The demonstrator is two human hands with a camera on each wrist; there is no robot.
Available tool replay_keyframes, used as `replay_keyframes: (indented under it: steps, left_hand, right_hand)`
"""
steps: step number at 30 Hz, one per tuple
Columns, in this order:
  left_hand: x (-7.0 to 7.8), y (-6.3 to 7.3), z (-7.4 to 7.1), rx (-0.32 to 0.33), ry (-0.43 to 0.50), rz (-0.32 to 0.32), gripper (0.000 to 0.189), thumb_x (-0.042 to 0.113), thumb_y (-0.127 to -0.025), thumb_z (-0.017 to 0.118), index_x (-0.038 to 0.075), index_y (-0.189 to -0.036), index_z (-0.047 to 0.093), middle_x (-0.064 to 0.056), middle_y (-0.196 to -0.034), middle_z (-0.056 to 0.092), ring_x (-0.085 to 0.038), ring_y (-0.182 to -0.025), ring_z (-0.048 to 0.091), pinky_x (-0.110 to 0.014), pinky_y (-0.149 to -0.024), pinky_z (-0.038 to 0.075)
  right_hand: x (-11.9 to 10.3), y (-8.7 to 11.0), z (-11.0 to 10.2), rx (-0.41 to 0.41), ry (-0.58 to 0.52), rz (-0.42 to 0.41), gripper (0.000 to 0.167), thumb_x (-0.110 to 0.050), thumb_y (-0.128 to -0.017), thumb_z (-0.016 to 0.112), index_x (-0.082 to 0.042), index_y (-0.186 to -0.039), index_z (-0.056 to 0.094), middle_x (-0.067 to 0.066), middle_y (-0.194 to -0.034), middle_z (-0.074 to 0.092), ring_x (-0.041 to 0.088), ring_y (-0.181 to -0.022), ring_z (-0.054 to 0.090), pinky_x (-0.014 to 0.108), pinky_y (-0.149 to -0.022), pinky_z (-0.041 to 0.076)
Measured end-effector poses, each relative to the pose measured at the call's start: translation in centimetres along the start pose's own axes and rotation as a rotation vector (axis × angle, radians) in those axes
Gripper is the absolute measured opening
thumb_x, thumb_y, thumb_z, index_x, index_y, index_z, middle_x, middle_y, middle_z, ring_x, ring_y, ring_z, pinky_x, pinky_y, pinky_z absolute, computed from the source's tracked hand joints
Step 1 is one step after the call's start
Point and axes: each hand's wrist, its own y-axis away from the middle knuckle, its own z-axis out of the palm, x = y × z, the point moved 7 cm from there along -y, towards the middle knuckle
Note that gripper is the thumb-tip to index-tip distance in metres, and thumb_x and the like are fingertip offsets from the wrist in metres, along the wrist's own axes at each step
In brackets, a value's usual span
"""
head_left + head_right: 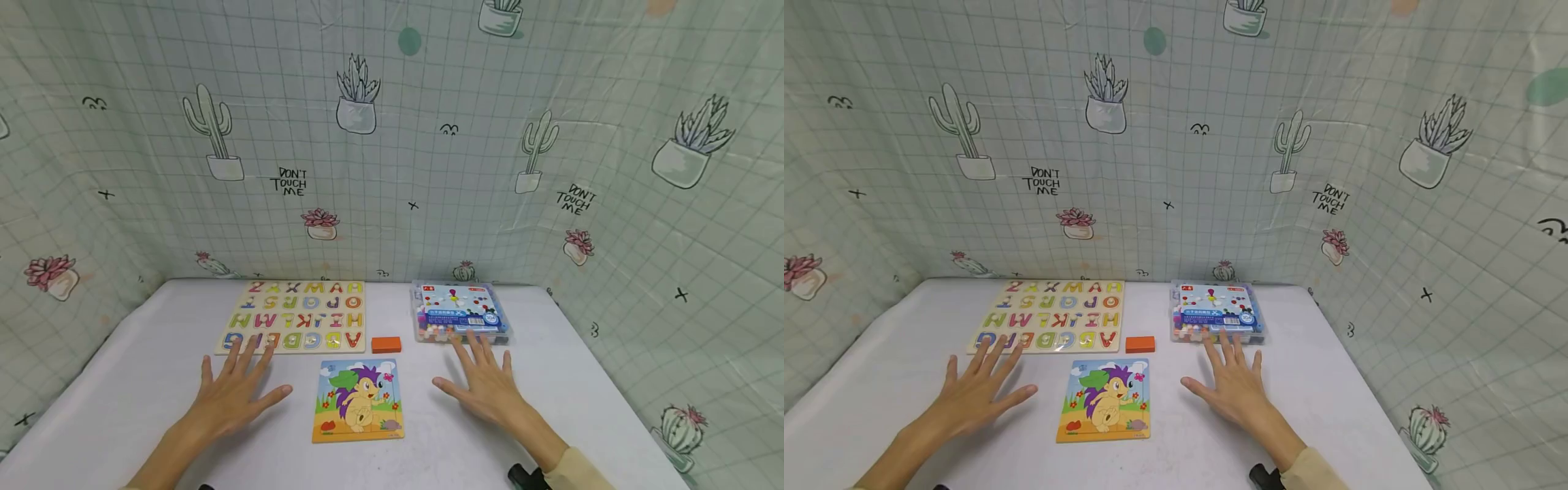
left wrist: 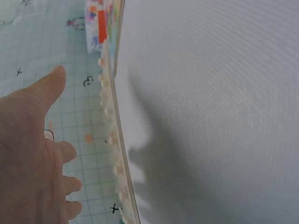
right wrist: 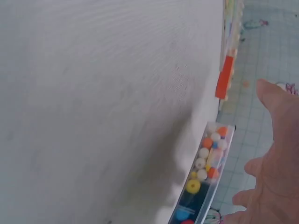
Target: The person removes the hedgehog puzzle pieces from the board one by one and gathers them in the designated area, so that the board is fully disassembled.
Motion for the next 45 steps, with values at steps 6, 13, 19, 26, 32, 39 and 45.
replay_keyframes:
  steps: [6, 13, 19, 26, 32, 39, 45]
  left_hand:
    - [1.0, -0.1, 0.0, 0.041, 0.013, 0.04, 0.092, 0.07, -0.087, 0.052, 0.009, -0.154, 0.031, -0.024, -0.161, 0.02, -0.049, -0.147, 0.013, -0.078, -0.109, 0.004]
    - [3.9, -0.9, 0.1, 0.09, -0.006, 0.143, 0.082, 0.06, -0.09, 0.057, 0.008, -0.151, 0.038, -0.022, -0.158, 0.03, -0.047, -0.146, 0.023, -0.073, -0.11, 0.019]
    - [6.5, -1.7, 1.3, 0.028, 0.008, 0.248, 0.077, 0.054, -0.091, 0.061, 0.006, -0.148, 0.043, -0.023, -0.156, 0.033, -0.046, -0.142, 0.034, -0.066, -0.11, 0.032]
    - [8.7, -2.4, 2.9, -0.087, 0.067, 0.326, 0.069, 0.05, -0.091, 0.063, 0.007, -0.144, 0.049, -0.021, -0.155, 0.037, -0.045, -0.14, 0.038, -0.062, -0.108, 0.036]
    - [10.7, -2.7, 3.8, -0.146, 0.077, 0.402, 0.064, 0.048, -0.093, 0.061, 0.007, -0.142, 0.051, -0.019, -0.152, 0.041, -0.043, -0.139, 0.039, -0.062, -0.108, 0.037]
    - [12.0, -2.7, 4.4, -0.234, 0.087, 0.423, 0.063, 0.049, -0.094, 0.06, 0.008, -0.141, 0.052, -0.017, -0.149, 0.046, -0.038, -0.138, 0.043, -0.055, -0.112, 0.037]
    - [12.7, -2.6, 4.8, -0.243, 0.047, 0.469, 0.057, 0.051, -0.094, 0.058, 0.016, -0.139, 0.056, -0.015, -0.146, 0.05, -0.036, -0.135, 0.046, -0.056, -0.109, 0.04]
  right_hand:
    - [-1.9, -0.7, 0.6, -0.01, -0.005, -0.051, 0.09, -0.073, -0.087, 0.049, -0.02, -0.156, 0.026, 0.014, -0.164, 0.018, 0.042, -0.151, 0.012, 0.077, -0.11, 0.008]
    - [-4.3, -1.8, 0.8, -0.017, -0.066, -0.107, 0.078, -0.059, -0.09, 0.059, -0.016, -0.151, 0.037, 0.014, -0.16, 0.03, 0.04, -0.149, 0.023, 0.071, -0.112, 0.021]
    - [-6.0, -2.5, 1.7, -0.084, -0.116, -0.117, 0.071, -0.053, -0.09, 0.063, -0.015, -0.147, 0.045, 0.017, -0.155, 0.037, 0.04, -0.143, 0.035, 0.066, -0.109, 0.031]
    - [-7.3, -3.2, 2.3, -0.084, -0.124, -0.145, 0.058, -0.048, -0.09, 0.066, -0.013, -0.135, 0.056, 0.015, -0.133, 0.055, 0.033, -0.121, 0.055, 0.055, -0.098, 0.046]
    - [-8.6, -3.3, 2.7, -0.061, -0.141, -0.21, 0.046, -0.043, -0.089, 0.069, -0.011, -0.122, 0.065, 0.006, -0.106, 0.061, 0.017, -0.09, 0.056, 0.035, -0.075, 0.049]
    - [-9.5, -3.7, 2.9, -0.052, -0.161, -0.231, 0.037, -0.037, -0.089, 0.071, -0.012, -0.116, 0.065, 0.002, -0.097, 0.061, 0.012, -0.084, 0.053, 0.028, -0.069, 0.045]
    - [-10.0, -4.2, 3.0, -0.074, -0.168, -0.229, 0.029, -0.035, -0.089, 0.071, -0.014, -0.108, 0.066, 0.0, -0.095, 0.06, 0.011, -0.085, 0.052, 0.028, -0.073, 0.046]
